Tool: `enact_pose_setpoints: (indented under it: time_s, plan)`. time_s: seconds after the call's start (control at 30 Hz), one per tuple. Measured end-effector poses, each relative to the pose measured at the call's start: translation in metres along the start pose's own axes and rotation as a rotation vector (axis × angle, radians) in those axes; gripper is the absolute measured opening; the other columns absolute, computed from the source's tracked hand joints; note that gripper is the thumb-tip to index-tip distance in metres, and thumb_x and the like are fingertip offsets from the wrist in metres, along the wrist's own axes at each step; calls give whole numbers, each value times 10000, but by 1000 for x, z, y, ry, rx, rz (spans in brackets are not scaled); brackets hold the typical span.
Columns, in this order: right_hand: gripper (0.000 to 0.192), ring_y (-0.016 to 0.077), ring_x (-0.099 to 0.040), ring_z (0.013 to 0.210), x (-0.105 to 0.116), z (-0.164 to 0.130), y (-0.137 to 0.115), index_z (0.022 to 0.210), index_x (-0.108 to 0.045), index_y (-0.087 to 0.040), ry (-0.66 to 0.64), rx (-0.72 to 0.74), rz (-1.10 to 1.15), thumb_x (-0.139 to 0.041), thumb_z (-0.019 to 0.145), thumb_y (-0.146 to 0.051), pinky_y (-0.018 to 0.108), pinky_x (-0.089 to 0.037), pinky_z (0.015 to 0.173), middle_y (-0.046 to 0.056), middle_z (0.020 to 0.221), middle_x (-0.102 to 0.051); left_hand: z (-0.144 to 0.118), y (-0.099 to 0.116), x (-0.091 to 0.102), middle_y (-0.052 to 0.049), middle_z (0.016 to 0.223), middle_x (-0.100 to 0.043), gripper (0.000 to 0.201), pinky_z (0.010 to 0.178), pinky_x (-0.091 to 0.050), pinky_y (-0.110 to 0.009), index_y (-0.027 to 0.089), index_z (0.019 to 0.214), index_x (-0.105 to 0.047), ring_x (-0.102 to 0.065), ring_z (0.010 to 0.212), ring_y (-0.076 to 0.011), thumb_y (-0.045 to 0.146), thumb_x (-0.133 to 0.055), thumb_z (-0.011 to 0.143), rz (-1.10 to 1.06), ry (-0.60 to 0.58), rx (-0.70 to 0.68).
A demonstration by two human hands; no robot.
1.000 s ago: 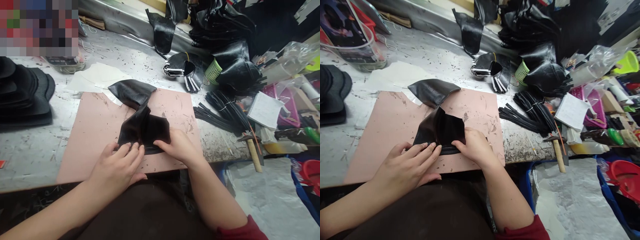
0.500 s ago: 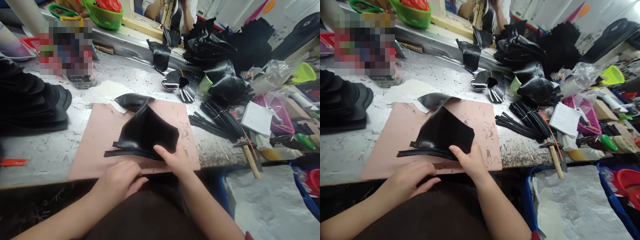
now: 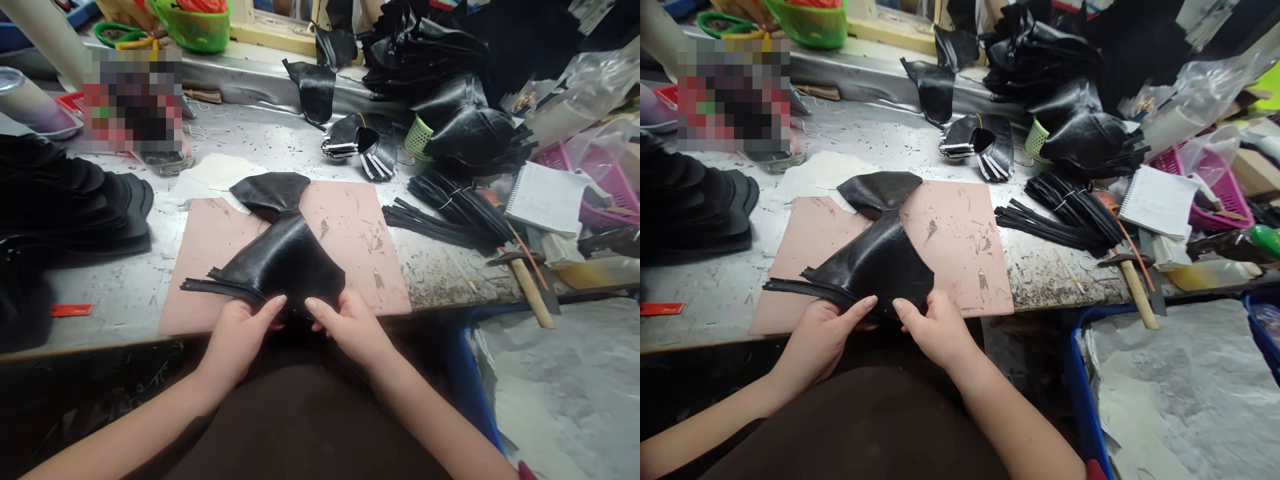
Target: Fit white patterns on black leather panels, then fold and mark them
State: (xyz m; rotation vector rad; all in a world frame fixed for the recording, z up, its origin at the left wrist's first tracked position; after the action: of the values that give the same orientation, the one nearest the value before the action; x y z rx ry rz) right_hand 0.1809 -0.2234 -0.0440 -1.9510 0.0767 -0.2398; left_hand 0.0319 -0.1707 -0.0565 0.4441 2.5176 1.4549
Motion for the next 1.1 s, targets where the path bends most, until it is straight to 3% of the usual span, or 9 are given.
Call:
enact_pose_setpoints:
  time_s: [0.07, 0.23, 0.5, 0.63, 0.77, 0.87, 1.0, 1.1]
  plan:
    - [233, 154, -600, 600, -1, 0, 2, 751, -606, -139, -39, -66, 86, -559, 753, -368, 257, -501, 536, 35, 681, -616, 1, -2, -1, -44, 665, -678, 310, 608, -506, -277, 133, 740, -675, -616, 664, -203, 432, -659, 660, 77, 19, -22]
    - [195, 171, -602, 718, -2, -1, 4, 704, -593, -149, -47, -5, 150, -566, 746, -337, 296, -523, 664, 24, 685, -595, -2, -3, -4, -22, 478, -593, 349, 516, -465, -257, 130, 552, -628, -566, 526, -179, 463, -647, 654, 162, 74, 20]
    - [194, 197, -602, 714, 2, -3, 1, 715, -628, -149, 30, 56, -57, -564, 757, -327, 286, -490, 659, 17, 590, -604, 1, -11, -12, -58, 675, -656, 355, 604, -504, -293, 125, 748, -635, -613, 693, -216, 473, -629, 680, -33, 42, 27]
    - [198, 205, -611, 746, 0, -6, -5, 764, -636, -132, 55, 110, -112, -532, 773, -300, 297, -489, 689, 43, 695, -643, -1, -8, -14, -72, 752, -673, 378, 620, -520, -308, 121, 776, -623, -624, 745, -234, 481, -644, 661, -104, 50, 66]
    - [193, 216, -612, 790, 0, -7, -4, 804, -638, -137, 87, 140, -112, -539, 775, -300, 321, -482, 740, 54, 767, -653, -6, 1, -15, -83, 913, -683, 391, 730, -515, -336, 128, 916, -623, -620, 877, -258, 399, -693, 642, -38, -10, -7]
    - [194, 215, -616, 798, 2, -6, 1, 797, -634, -149, 18, 94, 27, -580, 752, -329, 328, -485, 746, 51, 788, -657, -7, 1, -14, -74, 850, -693, 367, 777, -498, -350, 123, 909, -641, -625, 865, -253, 368, -701, 642, -9, -33, 0]
    - [228, 211, -622, 814, 3, -4, 4, 819, -626, -153, -106, 27, 275, -608, 730, -362, 343, -489, 759, 51, 832, -666, -6, -3, -15, -50, 727, -681, 299, 687, -512, -318, 124, 776, -652, -632, 754, -226, 389, -693, 644, -54, -36, 21]
    - [224, 222, -611, 857, 2, -4, 5, 867, -629, -156, -40, 59, 192, -612, 727, -330, 361, -476, 796, 54, 849, -665, -7, -4, -17, -37, 647, -658, 288, 675, -514, -321, 120, 698, -629, -628, 694, -213, 388, -707, 626, -65, -7, 79]
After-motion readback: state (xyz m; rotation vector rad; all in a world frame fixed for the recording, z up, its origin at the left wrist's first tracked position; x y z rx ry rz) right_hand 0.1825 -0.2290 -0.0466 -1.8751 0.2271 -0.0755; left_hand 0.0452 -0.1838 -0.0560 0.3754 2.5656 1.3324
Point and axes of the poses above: each hand's wrist, its own z-axis towards the middle knuckle, its own x-axis out of the back of the hand, y = z × x, the point moved 2 cm from there along z, towards the middle knuckle
